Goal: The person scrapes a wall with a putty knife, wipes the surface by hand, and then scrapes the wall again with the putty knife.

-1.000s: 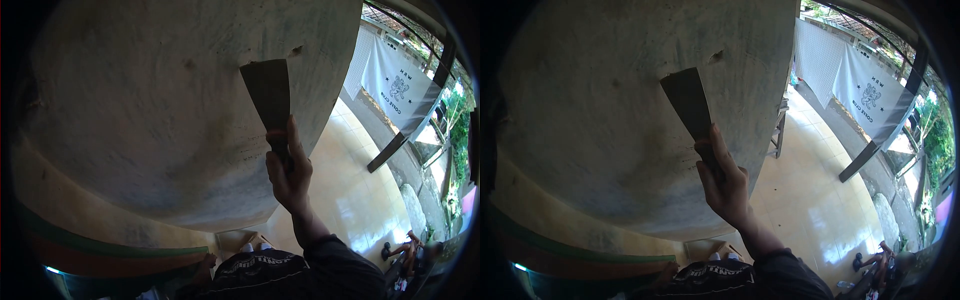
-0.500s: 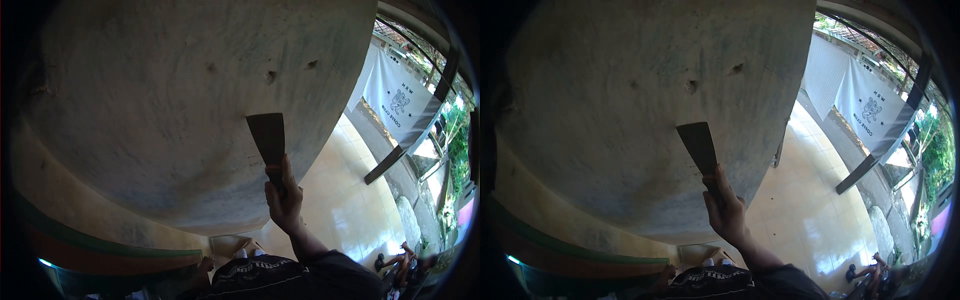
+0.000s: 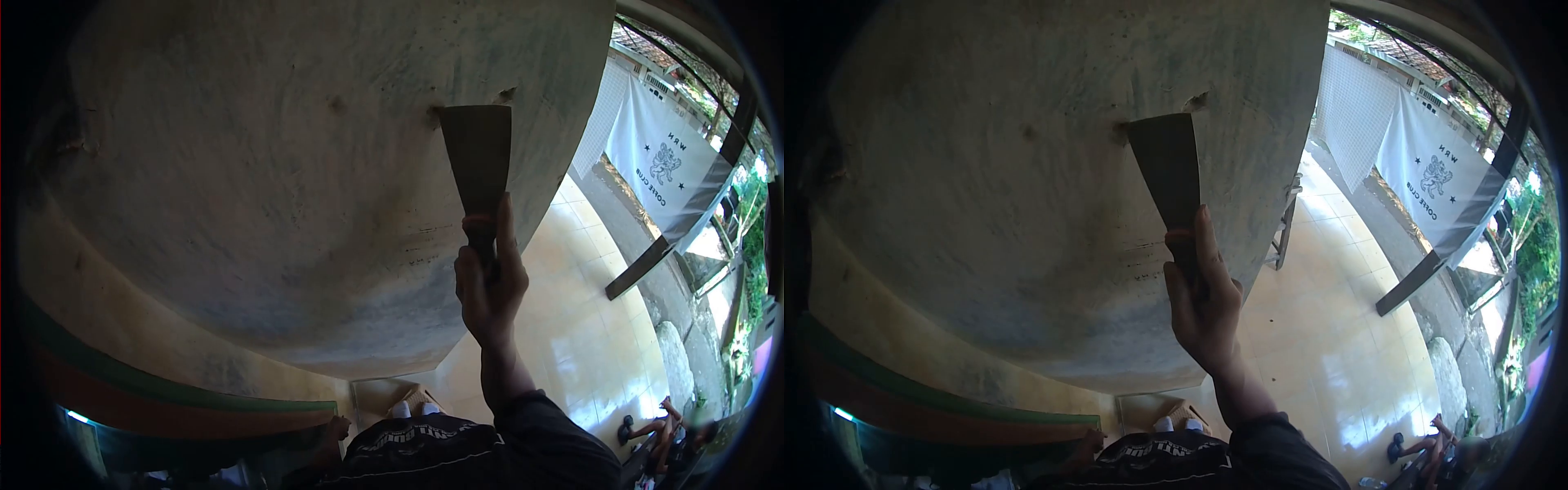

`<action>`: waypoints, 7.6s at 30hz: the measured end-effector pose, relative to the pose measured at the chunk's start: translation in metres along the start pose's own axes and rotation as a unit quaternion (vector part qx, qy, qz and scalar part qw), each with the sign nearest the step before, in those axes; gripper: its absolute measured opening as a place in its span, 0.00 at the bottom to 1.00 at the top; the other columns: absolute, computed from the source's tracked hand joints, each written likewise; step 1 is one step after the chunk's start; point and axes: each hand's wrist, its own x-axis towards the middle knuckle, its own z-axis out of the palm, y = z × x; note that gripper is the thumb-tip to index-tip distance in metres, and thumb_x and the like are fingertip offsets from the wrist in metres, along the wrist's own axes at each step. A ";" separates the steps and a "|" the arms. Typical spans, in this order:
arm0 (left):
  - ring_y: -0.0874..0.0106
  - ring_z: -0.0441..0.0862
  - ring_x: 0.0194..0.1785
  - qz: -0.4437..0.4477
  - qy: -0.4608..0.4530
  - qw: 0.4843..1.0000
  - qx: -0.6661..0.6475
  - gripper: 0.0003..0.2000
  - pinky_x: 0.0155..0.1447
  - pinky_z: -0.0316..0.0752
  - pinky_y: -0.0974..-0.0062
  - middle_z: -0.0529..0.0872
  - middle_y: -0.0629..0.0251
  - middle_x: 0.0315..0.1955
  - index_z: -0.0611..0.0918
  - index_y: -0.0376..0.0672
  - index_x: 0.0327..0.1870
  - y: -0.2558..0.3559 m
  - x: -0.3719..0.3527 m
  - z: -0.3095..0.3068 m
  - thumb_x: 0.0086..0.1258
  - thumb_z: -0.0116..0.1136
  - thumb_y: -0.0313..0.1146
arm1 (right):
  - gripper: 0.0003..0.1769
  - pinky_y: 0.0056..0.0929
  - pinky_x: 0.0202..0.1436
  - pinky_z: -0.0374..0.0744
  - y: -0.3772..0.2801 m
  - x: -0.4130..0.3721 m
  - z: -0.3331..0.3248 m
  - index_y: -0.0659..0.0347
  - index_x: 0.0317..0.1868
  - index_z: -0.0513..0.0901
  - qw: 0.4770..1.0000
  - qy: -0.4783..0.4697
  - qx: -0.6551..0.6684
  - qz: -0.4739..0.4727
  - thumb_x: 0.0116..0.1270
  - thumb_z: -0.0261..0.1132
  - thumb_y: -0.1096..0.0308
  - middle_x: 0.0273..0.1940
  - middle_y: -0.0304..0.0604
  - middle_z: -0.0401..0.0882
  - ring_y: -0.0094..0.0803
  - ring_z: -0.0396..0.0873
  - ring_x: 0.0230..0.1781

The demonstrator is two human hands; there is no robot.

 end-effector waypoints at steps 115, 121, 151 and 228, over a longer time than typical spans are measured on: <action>0.62 0.81 0.46 0.011 0.036 0.999 -0.014 0.24 0.51 0.74 0.63 0.85 0.59 0.36 0.81 0.45 0.51 0.062 0.017 0.045 0.47 0.63 0.31 | 0.11 0.25 0.19 0.78 -0.014 0.080 -0.117 0.49 0.48 0.84 0.820 -0.242 -0.417 -0.309 0.64 0.64 0.68 0.24 0.37 0.83 0.25 0.79 0.16; 0.61 0.80 0.49 0.016 0.044 0.998 -0.038 0.24 0.52 0.74 0.64 0.85 0.58 0.38 0.82 0.46 0.50 0.064 0.009 0.052 0.46 0.64 0.32 | 0.12 0.27 0.26 0.81 -0.037 0.102 -0.111 0.53 0.47 0.82 0.870 -0.144 -0.344 -0.323 0.64 0.63 0.72 0.31 0.38 0.85 0.28 0.82 0.22; 0.86 0.73 0.24 0.249 0.731 0.636 -0.001 0.05 0.27 0.67 0.85 0.80 0.74 0.30 0.79 0.40 0.37 0.242 -0.320 -0.634 0.64 0.62 0.29 | 0.12 0.30 0.36 0.81 -0.053 0.099 -0.095 0.54 0.39 0.83 0.886 -0.078 -0.370 -0.268 0.55 0.72 0.62 0.34 0.38 0.81 0.30 0.81 0.33; 0.74 0.80 0.23 0.141 0.677 0.686 0.225 0.09 0.28 0.73 0.73 0.82 0.60 0.20 0.81 0.40 0.28 0.245 -0.291 -0.661 0.58 0.67 0.35 | 0.17 0.28 0.39 0.78 -0.025 0.060 -0.101 0.63 0.39 0.79 0.902 0.051 -0.356 -0.237 0.50 0.76 0.69 0.34 0.43 0.80 0.32 0.81 0.34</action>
